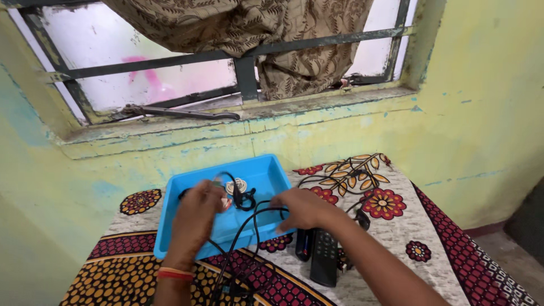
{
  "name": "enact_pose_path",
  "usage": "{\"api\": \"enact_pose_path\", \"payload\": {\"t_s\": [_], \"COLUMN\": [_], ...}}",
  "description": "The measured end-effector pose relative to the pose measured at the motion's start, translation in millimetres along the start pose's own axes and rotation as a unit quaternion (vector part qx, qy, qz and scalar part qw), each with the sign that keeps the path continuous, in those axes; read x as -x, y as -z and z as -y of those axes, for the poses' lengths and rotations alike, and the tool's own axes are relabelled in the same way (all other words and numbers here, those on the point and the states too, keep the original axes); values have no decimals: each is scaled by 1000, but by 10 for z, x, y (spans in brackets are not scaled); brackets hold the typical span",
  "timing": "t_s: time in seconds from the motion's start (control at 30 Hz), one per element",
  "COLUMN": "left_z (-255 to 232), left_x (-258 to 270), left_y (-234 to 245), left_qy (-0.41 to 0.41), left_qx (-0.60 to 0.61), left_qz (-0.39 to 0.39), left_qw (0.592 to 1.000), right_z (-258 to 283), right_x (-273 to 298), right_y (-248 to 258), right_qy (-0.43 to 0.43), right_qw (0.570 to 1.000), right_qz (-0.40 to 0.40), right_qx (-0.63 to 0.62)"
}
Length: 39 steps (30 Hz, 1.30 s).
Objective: The person sorts various cables and small plastic components by hand in a blue tray.
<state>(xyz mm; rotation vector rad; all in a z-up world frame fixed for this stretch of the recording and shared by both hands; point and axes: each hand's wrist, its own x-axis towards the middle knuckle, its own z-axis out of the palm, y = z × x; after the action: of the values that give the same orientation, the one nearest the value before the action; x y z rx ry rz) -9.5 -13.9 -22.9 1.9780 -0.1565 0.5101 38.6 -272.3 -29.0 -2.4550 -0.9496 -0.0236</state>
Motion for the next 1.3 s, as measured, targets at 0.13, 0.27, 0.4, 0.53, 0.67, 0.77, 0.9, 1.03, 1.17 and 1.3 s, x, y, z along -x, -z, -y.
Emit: {"api": "enact_pose_path", "payload": {"t_s": [0.13,0.27,0.4,0.53,0.67,0.77,0.9,1.03,1.17,1.3], "left_z": [-262,-205,-98,-259,-409,-432,-326,-253,-417,-688], "left_x": [244,202,-71,-259,-153,-19,-83,-97,70,209], "left_y": [-325,-344,14,583,1296,1655,1605,1310,957,642], "left_qy": [50,72,-22,-64,-42,-19,51,104,92,-130], "left_qx": [-290,-254,194,216,217,283,115,-128,-233,-344], "left_qz": [59,36,-86,-151,-230,-214,-194,-98,-16,-86], "left_qw": [954,964,977,963,948,935,973,981,968,926], "right_z": [122,405,537,333,-38,-139,182,599,900,1218], "right_x": [24,8,-33,-133,-191,-297,-335,-349,-318,-288], "right_y": [40,455,669,718,840,924,1002,1062,1219,1170], "right_qy": [-18,-9,-6,114,149,148,-34,-5,22,48], "right_qw": [991,994,978,914,871,887,933,902,875,868], "right_qz": [-95,-106,-199,-378,-457,-416,-218,-39,-41,4], "right_qx": [88,35,55,97,102,-137,-285,-430,-482,-495]}}
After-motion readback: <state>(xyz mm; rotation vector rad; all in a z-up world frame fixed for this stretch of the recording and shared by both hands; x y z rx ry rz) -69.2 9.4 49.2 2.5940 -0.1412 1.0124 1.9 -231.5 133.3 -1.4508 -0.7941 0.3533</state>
